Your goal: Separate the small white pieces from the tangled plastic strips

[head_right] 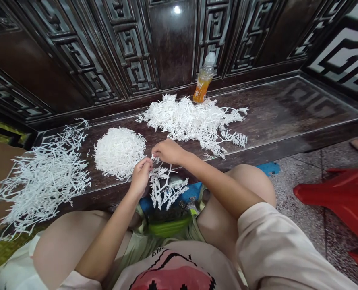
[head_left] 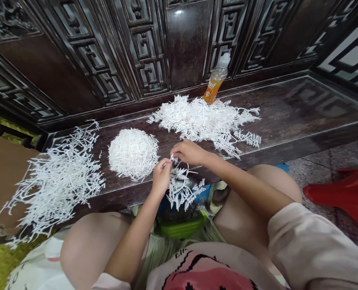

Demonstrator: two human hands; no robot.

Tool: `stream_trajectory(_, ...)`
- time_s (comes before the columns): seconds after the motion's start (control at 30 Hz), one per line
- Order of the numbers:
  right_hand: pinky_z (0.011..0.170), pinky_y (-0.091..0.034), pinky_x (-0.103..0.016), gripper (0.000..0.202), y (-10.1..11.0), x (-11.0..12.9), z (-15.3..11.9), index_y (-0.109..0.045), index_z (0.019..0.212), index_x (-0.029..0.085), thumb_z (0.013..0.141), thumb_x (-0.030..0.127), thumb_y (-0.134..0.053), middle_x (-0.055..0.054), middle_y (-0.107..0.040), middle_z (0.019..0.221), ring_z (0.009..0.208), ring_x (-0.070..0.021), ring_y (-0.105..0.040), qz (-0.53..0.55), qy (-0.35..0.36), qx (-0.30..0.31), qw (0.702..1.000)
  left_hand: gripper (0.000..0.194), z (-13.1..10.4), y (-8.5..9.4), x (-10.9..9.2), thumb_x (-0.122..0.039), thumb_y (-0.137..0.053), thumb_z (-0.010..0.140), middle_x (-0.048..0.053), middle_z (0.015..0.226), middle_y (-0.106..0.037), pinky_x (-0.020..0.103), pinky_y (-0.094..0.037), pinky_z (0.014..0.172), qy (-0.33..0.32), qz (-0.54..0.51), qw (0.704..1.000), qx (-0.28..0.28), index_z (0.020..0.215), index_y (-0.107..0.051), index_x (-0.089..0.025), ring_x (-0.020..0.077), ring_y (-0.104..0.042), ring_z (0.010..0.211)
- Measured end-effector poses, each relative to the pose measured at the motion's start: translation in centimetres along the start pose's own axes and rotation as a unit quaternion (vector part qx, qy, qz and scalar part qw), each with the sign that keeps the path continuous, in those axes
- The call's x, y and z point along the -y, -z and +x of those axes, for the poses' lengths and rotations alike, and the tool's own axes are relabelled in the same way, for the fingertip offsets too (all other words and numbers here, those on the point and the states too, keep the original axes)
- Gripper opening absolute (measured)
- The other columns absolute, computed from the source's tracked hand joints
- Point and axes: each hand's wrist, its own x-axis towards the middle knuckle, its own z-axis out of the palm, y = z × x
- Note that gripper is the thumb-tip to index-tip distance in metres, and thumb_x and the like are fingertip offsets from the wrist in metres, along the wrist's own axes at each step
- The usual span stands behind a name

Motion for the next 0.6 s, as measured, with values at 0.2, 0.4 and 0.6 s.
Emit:
stream_trajectory(0.2, 0.070, -0.026, -0.026, 0.018, -0.3, 0.1, 0.2, -0.061, 0.069, 0.018, 0.077, 0.019, -0.045, 0.000, -0.062, 0.074, 0.071, -0.0112, -0.052, -0.024, 0.016, -0.032, 0.999, 0.012, -0.1, -0.2, -0.3, -0.021, -0.039, 0.068, -0.004, 0.053, -0.036, 0.020, -0.028, 0.051, 0.013, -0.053, 0.998, -0.024, 0.058, -0.043, -0.018, 0.0084, -0.034, 0.051)
stream_trajectory(0.4, 0.070, -0.026, -0.026, 0.018, 0.1, 0.2, 0.4, -0.062, 0.071, 0.017, 0.077, 0.019, -0.045, -0.001, -0.062, 0.076, 0.070, -0.0115, -0.051, -0.009, 0.021, -0.031, 0.999, 0.012, -0.5, -0.5, -0.3, -0.023, -0.039, 0.068, -0.004, 0.052, -0.033, 0.021, -0.030, 0.051, 0.016, -0.095, 0.994, -0.042, 0.057, -0.041, -0.018, 0.0084, -0.034, 0.050)
stream_trajectory(0.6, 0.074, -0.024, -0.028, 0.018, 0.1, 1.1, 0.5, -0.062, 0.073, 0.018, 0.075, 0.015, -0.044, -0.001, -0.061, 0.078, 0.075, -0.0123, -0.050, 0.005, 0.012, -0.029, 1.000, 0.011, -0.2, -0.8, -0.3, -0.022, -0.033, 0.070, -0.002, 0.056, -0.032, 0.020, -0.032, 0.052, 0.005, -0.063, 0.996, -0.058, 0.060, -0.036, -0.019, 0.0087, -0.034, 0.053)
